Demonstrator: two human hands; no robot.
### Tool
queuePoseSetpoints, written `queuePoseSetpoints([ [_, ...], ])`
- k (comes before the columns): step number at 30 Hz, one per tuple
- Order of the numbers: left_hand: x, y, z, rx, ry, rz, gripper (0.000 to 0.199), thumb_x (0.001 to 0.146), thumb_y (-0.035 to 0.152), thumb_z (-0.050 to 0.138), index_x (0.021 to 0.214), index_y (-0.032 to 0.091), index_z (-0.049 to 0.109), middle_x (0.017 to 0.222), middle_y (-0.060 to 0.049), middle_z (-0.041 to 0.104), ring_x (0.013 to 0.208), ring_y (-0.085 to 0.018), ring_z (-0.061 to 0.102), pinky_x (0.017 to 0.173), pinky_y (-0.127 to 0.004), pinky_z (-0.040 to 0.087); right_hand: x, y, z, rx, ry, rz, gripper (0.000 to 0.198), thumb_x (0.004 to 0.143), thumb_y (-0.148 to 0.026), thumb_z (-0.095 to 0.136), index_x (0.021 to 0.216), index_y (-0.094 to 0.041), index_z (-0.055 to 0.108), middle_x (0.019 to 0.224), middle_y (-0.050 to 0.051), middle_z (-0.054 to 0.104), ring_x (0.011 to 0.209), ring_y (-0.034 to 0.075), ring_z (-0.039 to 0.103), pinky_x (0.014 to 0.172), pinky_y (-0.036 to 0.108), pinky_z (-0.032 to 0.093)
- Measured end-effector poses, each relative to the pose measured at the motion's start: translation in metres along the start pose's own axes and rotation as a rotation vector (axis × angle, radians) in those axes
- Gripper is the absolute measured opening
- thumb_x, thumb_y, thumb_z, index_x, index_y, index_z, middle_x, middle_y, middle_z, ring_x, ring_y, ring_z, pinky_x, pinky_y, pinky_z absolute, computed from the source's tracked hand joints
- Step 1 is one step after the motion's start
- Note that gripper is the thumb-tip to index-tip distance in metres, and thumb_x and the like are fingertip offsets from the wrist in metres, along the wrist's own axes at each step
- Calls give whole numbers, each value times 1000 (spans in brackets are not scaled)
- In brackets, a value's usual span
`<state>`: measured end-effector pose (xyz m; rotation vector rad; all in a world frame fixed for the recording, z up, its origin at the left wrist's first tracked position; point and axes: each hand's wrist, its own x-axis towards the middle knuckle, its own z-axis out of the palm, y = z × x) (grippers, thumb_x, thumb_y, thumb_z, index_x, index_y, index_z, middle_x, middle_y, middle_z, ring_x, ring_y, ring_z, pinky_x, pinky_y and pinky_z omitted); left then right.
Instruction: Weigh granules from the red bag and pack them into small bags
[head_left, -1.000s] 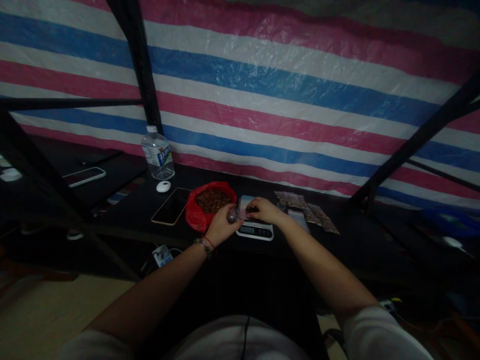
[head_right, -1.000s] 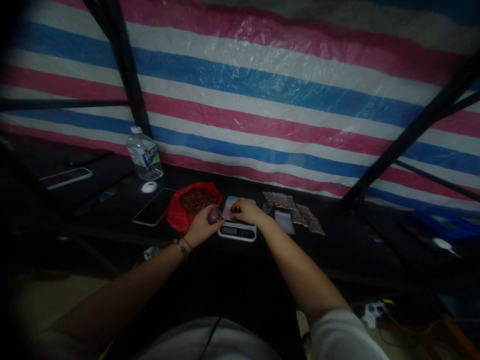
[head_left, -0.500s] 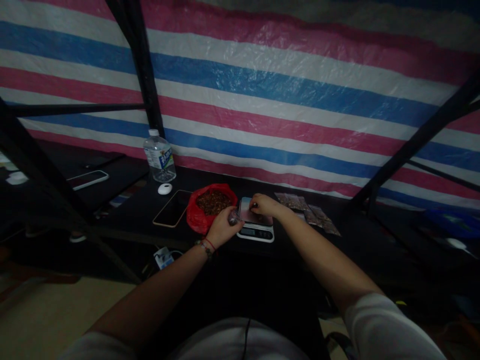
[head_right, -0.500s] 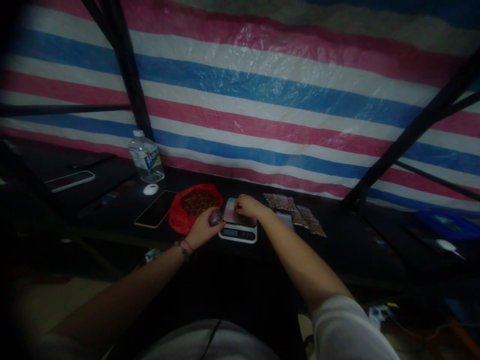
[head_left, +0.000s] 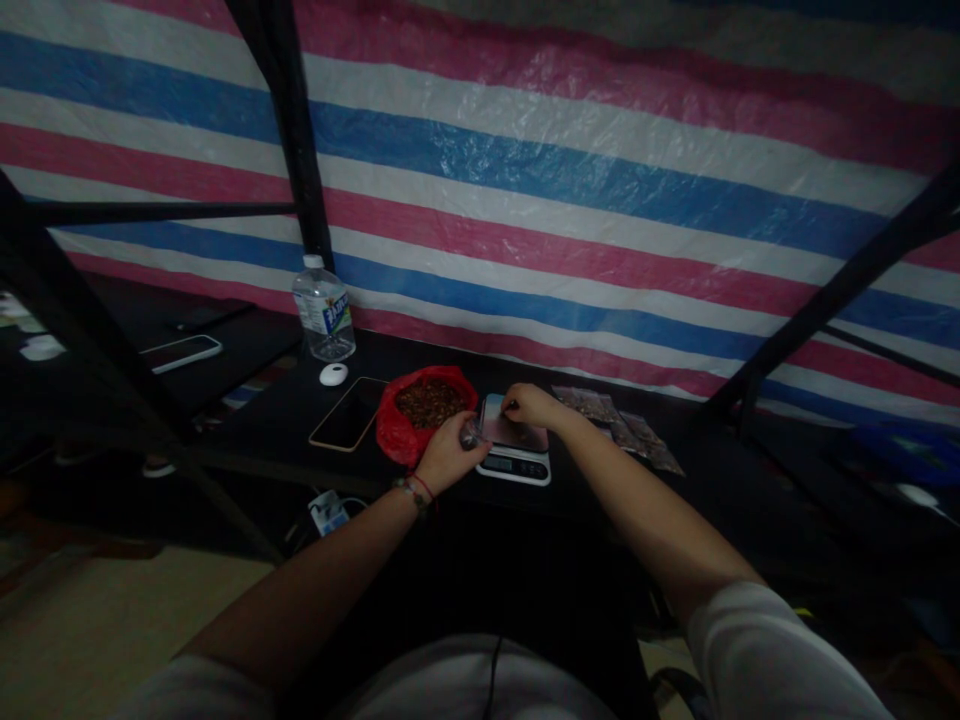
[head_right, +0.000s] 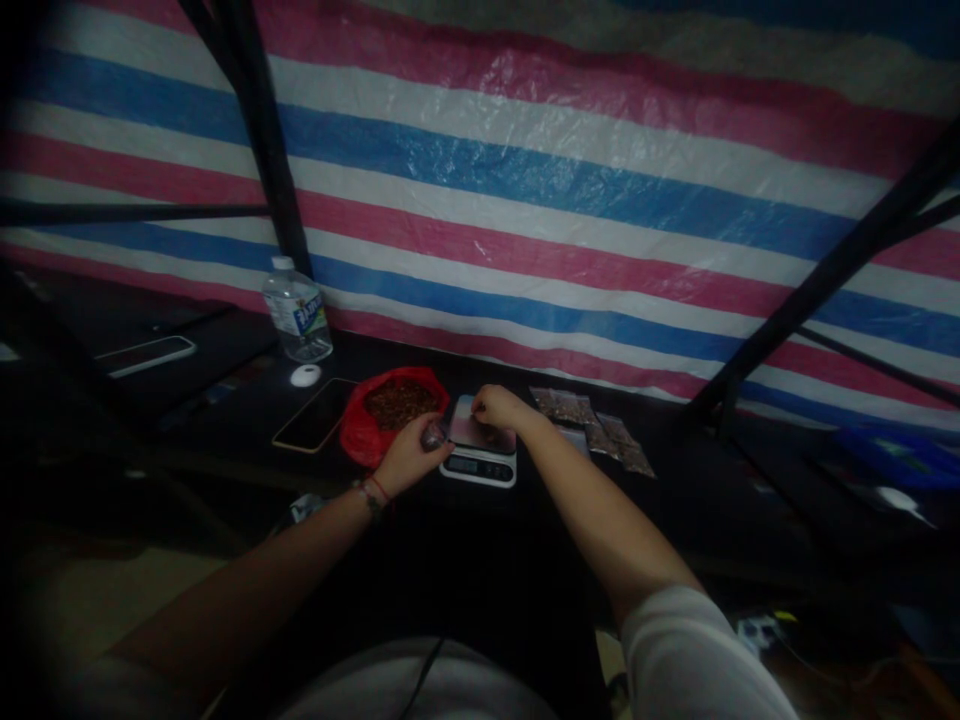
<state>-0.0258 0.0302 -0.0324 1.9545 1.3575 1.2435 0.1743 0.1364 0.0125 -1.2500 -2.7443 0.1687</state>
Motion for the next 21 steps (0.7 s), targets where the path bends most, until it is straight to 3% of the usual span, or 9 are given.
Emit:
queuePoseSetpoints([
  [4,2,-3,2,-8,10,-11,47,70,31,67,112,14,55,106,-10,64,96,-23,61,89,-36,47,2,-2,-3,89,75,47,21,70,-10,60,86,-15,73,89,6,70,83,17,63,76,24,46],
  [10,4,-4,3,4,43,-30,45,70,33,68,110,16,55,100,-7,64,91,-21,61,84,-35,49,4,-24,-13,329,96,113,21,73,-11,58,89,-15,71,86,3,69,66,12,61,60,21,46],
  [16,4,-1,1,-4,40,-33,40,70,29,67,106,14,55,100,-8,63,91,-21,60,83,-34,47,5,-60,-20,366,65,-106,16,73,-15,65,87,-17,72,87,2,68,81,14,61,74,23,45],
  [21,5,-2,2,-28,44,-1,36,72,28,65,104,15,55,98,-6,63,90,-20,60,81,-34,48,0,-76,-25,340,8,-142,16,74,-14,64,87,-18,72,88,1,67,81,13,60,73,22,43],
])
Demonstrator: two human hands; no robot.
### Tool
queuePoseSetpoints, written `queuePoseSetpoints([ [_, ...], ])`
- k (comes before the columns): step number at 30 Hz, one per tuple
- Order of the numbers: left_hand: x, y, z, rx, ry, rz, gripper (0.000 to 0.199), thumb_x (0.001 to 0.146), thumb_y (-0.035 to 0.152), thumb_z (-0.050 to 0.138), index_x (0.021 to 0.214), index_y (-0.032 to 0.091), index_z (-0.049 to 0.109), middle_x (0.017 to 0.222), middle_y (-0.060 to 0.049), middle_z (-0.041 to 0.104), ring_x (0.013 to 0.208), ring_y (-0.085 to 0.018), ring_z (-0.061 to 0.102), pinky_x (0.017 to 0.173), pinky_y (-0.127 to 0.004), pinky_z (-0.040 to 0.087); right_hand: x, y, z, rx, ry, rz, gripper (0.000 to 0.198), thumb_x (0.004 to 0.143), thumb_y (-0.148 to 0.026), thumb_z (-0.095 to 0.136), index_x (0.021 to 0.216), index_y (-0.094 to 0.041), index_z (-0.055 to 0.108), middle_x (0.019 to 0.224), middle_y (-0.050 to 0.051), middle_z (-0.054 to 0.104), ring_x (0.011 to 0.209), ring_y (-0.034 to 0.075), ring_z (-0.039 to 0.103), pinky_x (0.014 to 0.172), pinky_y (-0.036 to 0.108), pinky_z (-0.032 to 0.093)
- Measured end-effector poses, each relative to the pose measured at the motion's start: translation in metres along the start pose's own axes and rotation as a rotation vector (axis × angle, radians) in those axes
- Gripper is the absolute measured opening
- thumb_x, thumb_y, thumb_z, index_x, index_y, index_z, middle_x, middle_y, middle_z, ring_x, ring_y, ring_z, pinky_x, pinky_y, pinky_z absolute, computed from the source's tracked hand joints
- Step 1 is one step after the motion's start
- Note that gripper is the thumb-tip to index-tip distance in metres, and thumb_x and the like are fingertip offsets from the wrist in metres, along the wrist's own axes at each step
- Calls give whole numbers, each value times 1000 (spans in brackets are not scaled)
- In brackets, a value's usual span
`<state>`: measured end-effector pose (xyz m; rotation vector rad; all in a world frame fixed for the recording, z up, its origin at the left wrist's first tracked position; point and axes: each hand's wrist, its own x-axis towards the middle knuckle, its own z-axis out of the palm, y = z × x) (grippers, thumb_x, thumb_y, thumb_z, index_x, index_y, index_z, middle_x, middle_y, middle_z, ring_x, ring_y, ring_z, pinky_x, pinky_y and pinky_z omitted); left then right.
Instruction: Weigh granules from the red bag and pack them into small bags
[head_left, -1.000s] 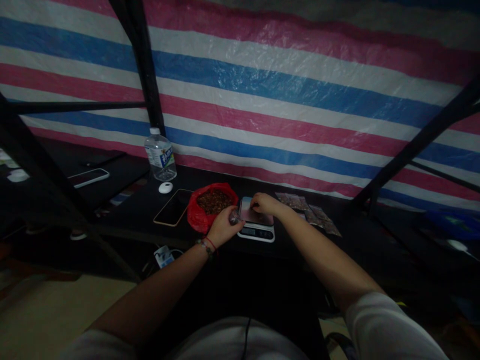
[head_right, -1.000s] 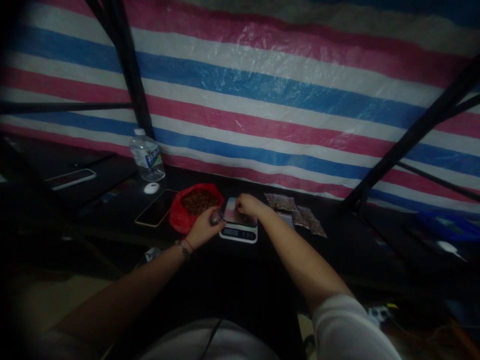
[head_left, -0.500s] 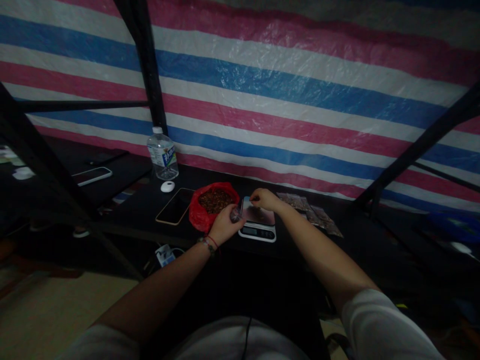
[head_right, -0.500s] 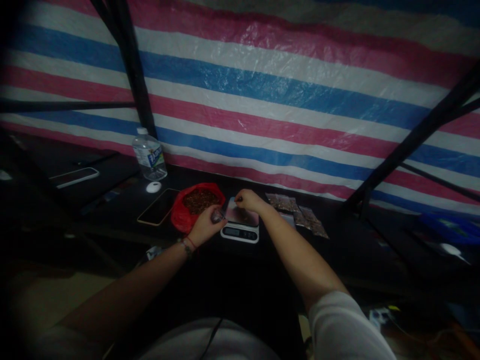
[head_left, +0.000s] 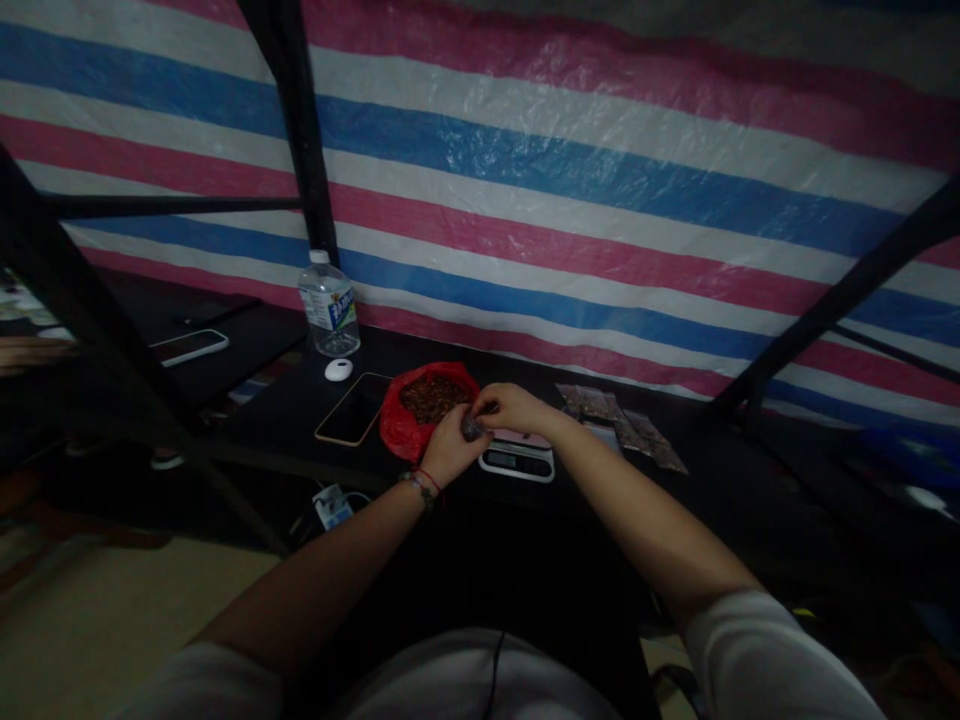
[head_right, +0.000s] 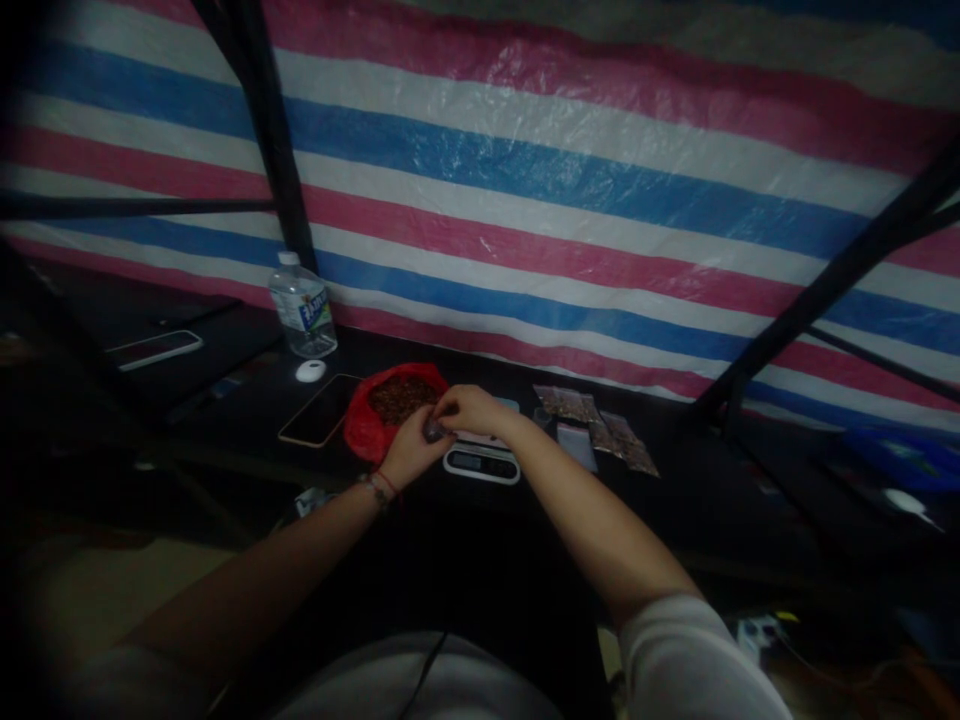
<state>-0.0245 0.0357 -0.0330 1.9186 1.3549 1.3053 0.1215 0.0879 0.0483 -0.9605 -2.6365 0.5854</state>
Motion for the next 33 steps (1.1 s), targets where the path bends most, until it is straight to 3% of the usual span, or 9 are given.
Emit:
queuePoseSetpoints([
  [7,-1,-2,0,-17,9,21,32,72,26,65,101,16,55,97,-6,63,90,-21,60,80,-33,48,0,-9,1,-3,-11,59,22,71,-12,67,92,-18,67,85,-1,67,77,12,60,70,21,41],
  [12,-1,-6,2,-50,-14,8,32,73,29,65,100,16,55,94,-5,63,87,-20,61,77,-32,48,2,-19,1,-84,28,40,15,68,-15,72,82,-15,66,80,0,64,73,13,57,64,21,38],
  [15,0,-7,3,-79,7,24,32,72,29,65,99,15,55,93,-6,63,86,-20,62,75,-32,48,1,-25,1,-79,-6,0,7,75,-16,67,82,-16,68,81,1,65,75,13,58,67,22,40],
  [19,0,-9,3,-93,31,14,37,72,31,66,103,15,55,97,-7,64,89,-21,62,78,-33,48,0,-24,-2,36,1,-21,21,81,-7,53,91,-16,68,89,2,68,80,12,60,74,22,44],
  [23,-1,-11,4,-62,25,-10,41,74,35,66,108,15,54,95,-6,64,85,-19,62,78,-32,49,0,5,-17,110,147,92,32,81,-3,44,97,-16,68,95,3,68,83,12,62,76,24,48],
  [26,-1,-12,3,-59,25,-17,43,73,35,66,109,15,53,93,-6,64,83,-19,62,77,-32,49,-6,42,-25,11,227,198,32,81,-6,46,102,-17,68,106,6,68,95,16,62,87,30,46],
  [28,-1,-11,3,-61,20,-23,43,72,35,67,108,15,53,93,-6,64,83,-19,62,77,-31,49,-14,63,-22,-57,176,248,30,80,-8,49,100,-16,70,106,7,69,98,18,62,89,29,45],
  [33,-1,-8,2,-67,4,-52,41,72,34,67,107,15,54,92,-5,64,83,-18,62,77,-30,49,-35,85,-5,-42,3,263,23,81,-21,54,94,-15,72,91,6,71,82,17,64,74,24,47],
])
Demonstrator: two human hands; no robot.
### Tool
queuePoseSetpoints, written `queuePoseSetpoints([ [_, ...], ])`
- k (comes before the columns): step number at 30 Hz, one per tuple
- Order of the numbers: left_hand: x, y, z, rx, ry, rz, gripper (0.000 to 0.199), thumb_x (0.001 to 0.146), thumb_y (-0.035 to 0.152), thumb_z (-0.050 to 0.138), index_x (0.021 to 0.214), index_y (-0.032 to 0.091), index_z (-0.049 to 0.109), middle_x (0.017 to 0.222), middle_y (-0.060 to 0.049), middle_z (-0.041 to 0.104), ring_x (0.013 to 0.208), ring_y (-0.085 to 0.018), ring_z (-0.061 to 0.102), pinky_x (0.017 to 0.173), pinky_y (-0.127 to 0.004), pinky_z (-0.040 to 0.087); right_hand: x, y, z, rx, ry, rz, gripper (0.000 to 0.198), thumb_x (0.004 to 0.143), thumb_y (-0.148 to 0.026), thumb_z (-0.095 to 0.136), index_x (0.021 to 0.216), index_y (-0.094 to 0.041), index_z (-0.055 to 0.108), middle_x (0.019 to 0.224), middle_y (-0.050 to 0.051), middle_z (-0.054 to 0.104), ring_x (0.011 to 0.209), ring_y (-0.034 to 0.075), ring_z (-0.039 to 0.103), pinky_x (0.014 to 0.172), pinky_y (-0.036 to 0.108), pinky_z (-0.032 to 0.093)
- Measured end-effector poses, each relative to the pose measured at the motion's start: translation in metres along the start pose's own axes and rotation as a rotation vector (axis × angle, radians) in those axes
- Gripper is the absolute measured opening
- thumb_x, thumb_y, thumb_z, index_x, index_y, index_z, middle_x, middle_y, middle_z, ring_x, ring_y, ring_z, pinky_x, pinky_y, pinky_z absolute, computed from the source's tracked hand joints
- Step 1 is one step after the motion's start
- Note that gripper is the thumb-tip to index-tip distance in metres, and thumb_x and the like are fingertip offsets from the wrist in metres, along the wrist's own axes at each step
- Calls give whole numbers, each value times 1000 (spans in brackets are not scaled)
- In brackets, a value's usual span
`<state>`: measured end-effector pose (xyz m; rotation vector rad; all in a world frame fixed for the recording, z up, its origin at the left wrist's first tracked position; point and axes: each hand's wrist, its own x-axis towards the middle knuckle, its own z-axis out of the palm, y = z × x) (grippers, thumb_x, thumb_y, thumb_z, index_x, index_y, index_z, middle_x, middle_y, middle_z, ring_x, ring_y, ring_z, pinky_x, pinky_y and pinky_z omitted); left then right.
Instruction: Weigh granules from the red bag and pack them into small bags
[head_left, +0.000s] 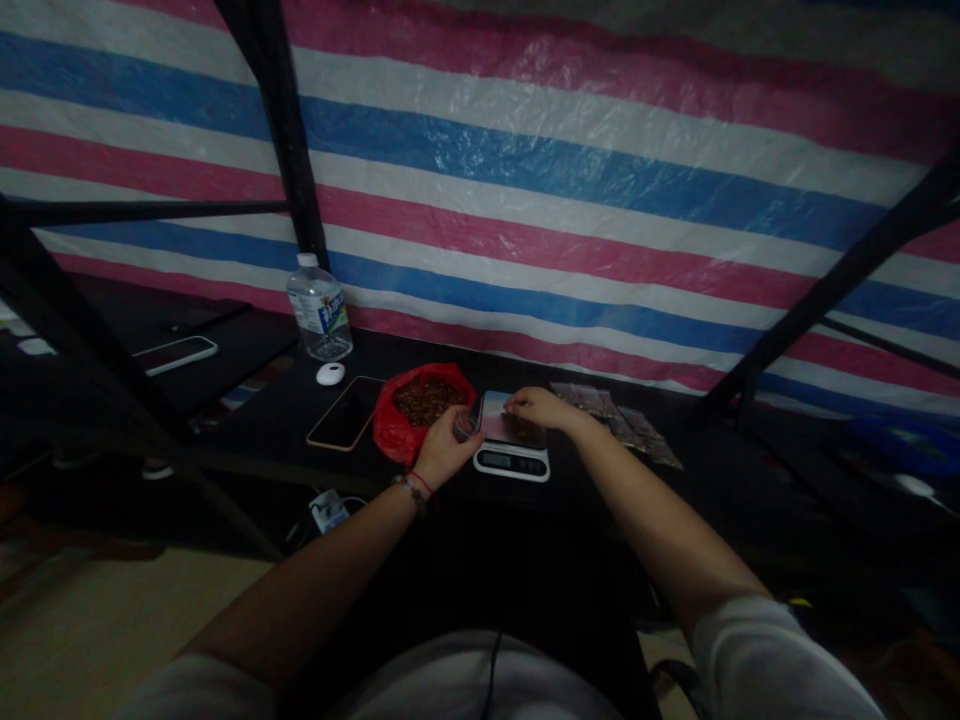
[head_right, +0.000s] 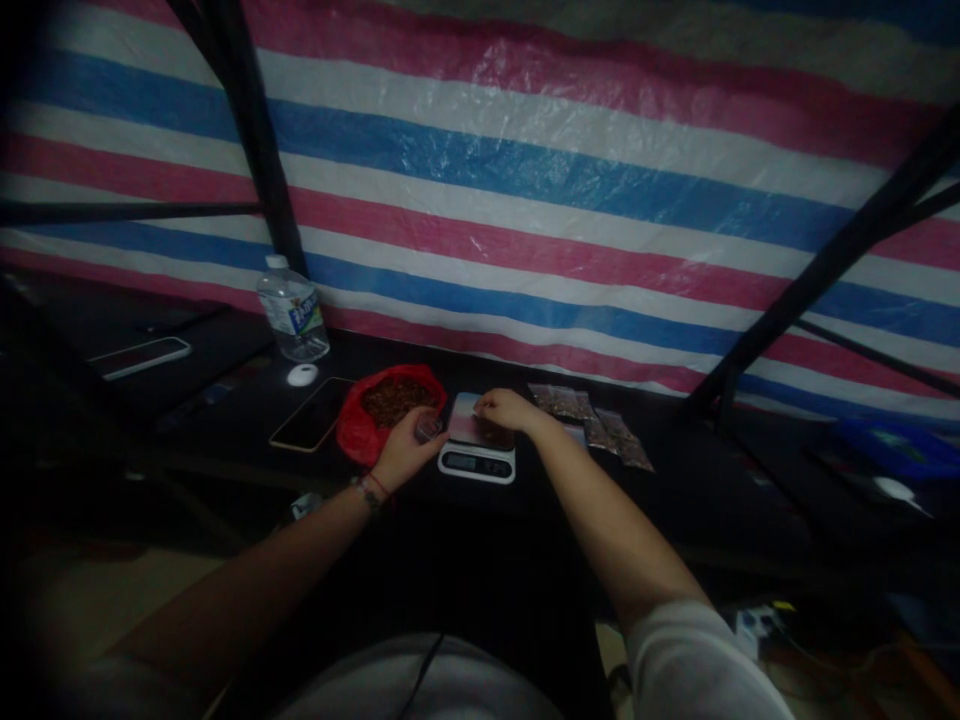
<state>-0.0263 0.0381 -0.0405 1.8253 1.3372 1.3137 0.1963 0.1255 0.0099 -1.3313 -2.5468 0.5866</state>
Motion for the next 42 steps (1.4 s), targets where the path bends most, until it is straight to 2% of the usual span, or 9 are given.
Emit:
queuePoseSetpoints([
  [5,-1,1,0,13,-6,-1,41,73,35,66,106,15,54,90,-4,64,80,-18,62,75,-30,49,-14,3,1,17,-95,-146,31,67,-30,71,96,-19,72,94,4,70,84,19,63,74,25,47],
  [13,0,1,-1,20,-13,1,41,73,35,65,108,15,54,93,-5,64,84,-19,62,78,-32,49,-12,0,7,-141,-31,-54,21,71,-11,59,83,-19,74,77,3,71,70,15,63,66,22,44],
  [16,-1,1,-1,34,-2,1,42,73,34,65,108,15,54,95,-5,65,85,-19,62,80,-33,49,-7,-7,6,-209,-31,-75,20,69,-9,59,79,-18,74,75,4,71,69,16,62,65,23,43],
  [19,-1,2,-1,45,2,2,42,73,34,65,108,14,55,96,-6,65,86,-19,62,80,-33,49,-8,-19,2,-170,62,-108,18,70,-8,59,78,-17,73,77,5,70,71,16,61,66,23,43],
  [23,-3,8,0,71,-16,49,43,71,32,66,109,14,54,97,-7,64,88,-20,61,81,-33,48,-18,-52,0,26,253,-157,17,73,-11,60,85,-16,71,84,4,67,77,14,61,69,24,45],
  [29,-12,23,6,17,-83,152,33,68,16,61,101,16,56,94,-4,64,85,-18,61,78,-30,48,-35,-103,18,115,266,-231,15,72,-8,64,82,-18,70,82,2,66,79,14,60,72,24,44],
  [33,-17,38,5,-36,-106,173,34,66,11,59,99,16,56,95,-4,64,87,-18,61,79,-30,48,-51,-115,22,123,284,-170,15,76,-10,63,86,-19,70,84,2,68,78,15,61,72,25,44],
  [37,-20,48,2,-65,-130,169,32,68,14,61,100,16,56,97,-5,64,88,-18,61,81,-30,48,-71,-123,21,131,349,-204,14,83,-16,58,91,-19,69,91,4,69,85,16,61,79,28,44],
  [42,-27,51,2,-94,-146,127,58,64,17,69,119,14,51,113,-11,61,102,-23,60,92,-36,46,-94,-124,23,90,429,-236,7,79,-19,64,84,-21,68,98,5,64,100,20,57,92,36,42],
])
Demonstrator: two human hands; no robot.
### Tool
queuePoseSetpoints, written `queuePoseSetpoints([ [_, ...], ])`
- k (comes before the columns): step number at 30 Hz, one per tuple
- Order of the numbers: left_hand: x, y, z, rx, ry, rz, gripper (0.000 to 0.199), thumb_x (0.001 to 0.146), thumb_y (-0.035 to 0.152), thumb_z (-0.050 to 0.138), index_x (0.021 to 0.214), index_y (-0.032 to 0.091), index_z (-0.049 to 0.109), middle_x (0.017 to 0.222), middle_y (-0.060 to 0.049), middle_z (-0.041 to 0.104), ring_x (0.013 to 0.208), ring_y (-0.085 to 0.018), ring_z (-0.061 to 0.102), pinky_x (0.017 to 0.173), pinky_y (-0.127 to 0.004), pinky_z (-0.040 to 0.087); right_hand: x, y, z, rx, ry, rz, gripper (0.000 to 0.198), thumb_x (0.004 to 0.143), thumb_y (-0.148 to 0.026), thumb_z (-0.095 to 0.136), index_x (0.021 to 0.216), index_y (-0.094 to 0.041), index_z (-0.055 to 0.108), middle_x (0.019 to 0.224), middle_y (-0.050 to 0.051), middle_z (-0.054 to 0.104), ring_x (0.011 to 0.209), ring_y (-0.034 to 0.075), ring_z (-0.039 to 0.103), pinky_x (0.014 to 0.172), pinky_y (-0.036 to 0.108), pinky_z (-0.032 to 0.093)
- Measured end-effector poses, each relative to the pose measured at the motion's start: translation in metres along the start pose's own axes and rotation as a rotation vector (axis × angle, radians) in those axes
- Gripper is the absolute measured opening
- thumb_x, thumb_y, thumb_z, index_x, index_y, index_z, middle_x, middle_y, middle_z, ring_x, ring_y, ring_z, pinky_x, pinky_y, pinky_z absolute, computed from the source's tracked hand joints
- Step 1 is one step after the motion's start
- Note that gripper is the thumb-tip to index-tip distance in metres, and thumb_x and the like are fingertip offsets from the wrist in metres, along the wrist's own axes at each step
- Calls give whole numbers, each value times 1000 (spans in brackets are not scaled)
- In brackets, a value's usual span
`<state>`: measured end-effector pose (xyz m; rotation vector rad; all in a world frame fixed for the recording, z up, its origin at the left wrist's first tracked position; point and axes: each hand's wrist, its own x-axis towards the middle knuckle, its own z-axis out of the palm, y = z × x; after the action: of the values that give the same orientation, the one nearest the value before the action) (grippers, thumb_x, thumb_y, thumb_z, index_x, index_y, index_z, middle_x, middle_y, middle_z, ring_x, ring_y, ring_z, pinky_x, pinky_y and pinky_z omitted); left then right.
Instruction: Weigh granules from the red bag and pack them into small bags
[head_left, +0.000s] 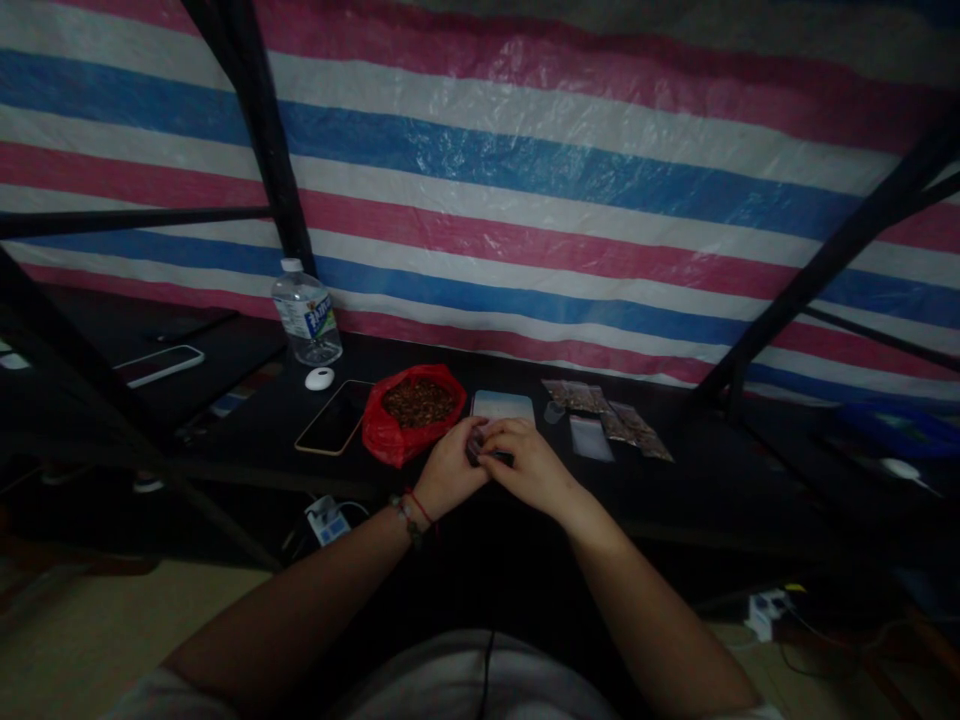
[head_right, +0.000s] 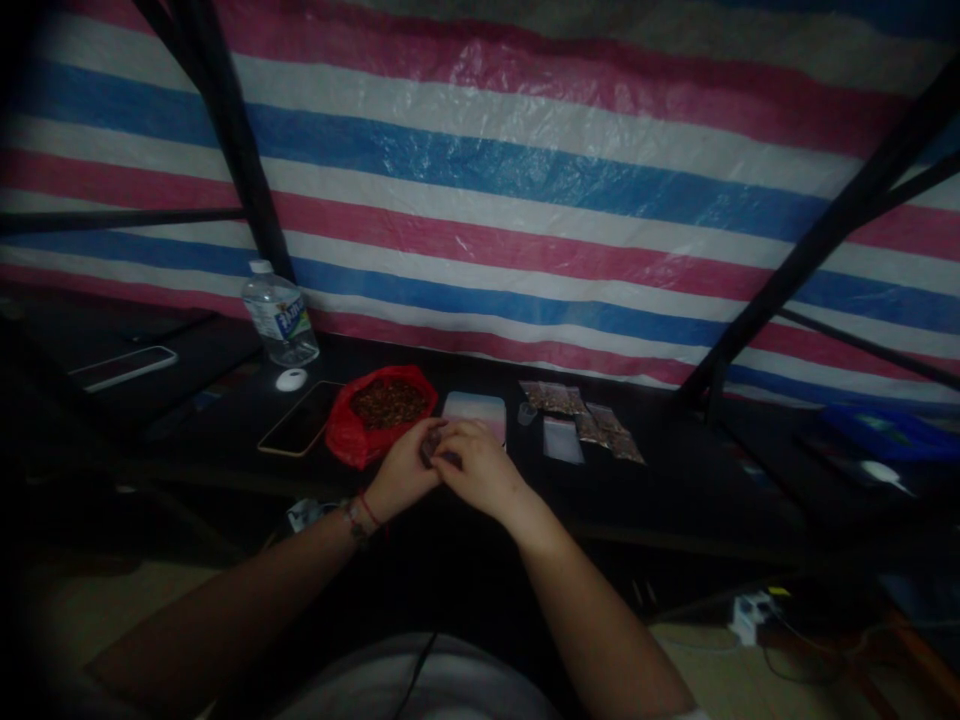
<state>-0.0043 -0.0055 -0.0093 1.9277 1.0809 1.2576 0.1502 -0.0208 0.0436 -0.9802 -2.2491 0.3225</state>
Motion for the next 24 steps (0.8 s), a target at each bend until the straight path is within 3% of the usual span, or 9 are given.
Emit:
queuePoseSetpoints([
  [4,-1,2,-5,-201,-84,-40,88,60,30,78,137,15,37,135,-15,49,121,-29,49,100,-41,41,-12,3,-18,19,142,-19,13,85,-19,55,90,-22,66,112,7,57,110,22,51,96,41,40],
  [8,3,7,-10,-524,-462,-138,56,69,39,73,118,16,59,115,-11,65,104,-26,61,92,-41,47,-20,6,-33,123,223,12,13,87,-20,51,89,-22,64,111,7,57,108,22,53,93,41,43],
  [10,4,11,-11,-549,-555,-169,40,71,38,71,104,15,66,101,-9,70,94,-23,65,88,-38,50,-22,10,-32,195,230,61,12,87,-23,52,87,-22,64,109,7,58,104,21,55,88,38,46],
  [12,4,16,-10,-528,-562,-185,33,72,37,71,96,15,69,95,-8,72,87,-22,67,84,-36,51,-24,15,-27,289,261,168,14,84,-27,56,96,-23,63,112,8,58,95,19,58,79,33,50],
  [15,3,19,-8,-472,-551,-191,29,72,36,70,92,15,70,93,-6,72,86,-21,67,81,-34,52,-24,25,-19,418,225,354,36,76,-34,67,109,-22,59,105,8,62,76,15,60,65,28,50],
  [19,2,15,-6,-295,-484,-198,28,73,36,69,89,14,70,85,-5,73,78,-20,67,75,-31,52,-23,35,-14,490,120,475,23,75,-39,66,77,-16,66,65,1,61,58,13,55,53,23,45],
  [24,3,8,-4,-314,-412,-193,29,72,31,69,97,15,69,94,-5,72,86,-20,67,80,-31,52,-22,38,-15,651,124,544,25,71,-41,69,77,-17,66,66,0,62,55,12,54,48,21,43],
])
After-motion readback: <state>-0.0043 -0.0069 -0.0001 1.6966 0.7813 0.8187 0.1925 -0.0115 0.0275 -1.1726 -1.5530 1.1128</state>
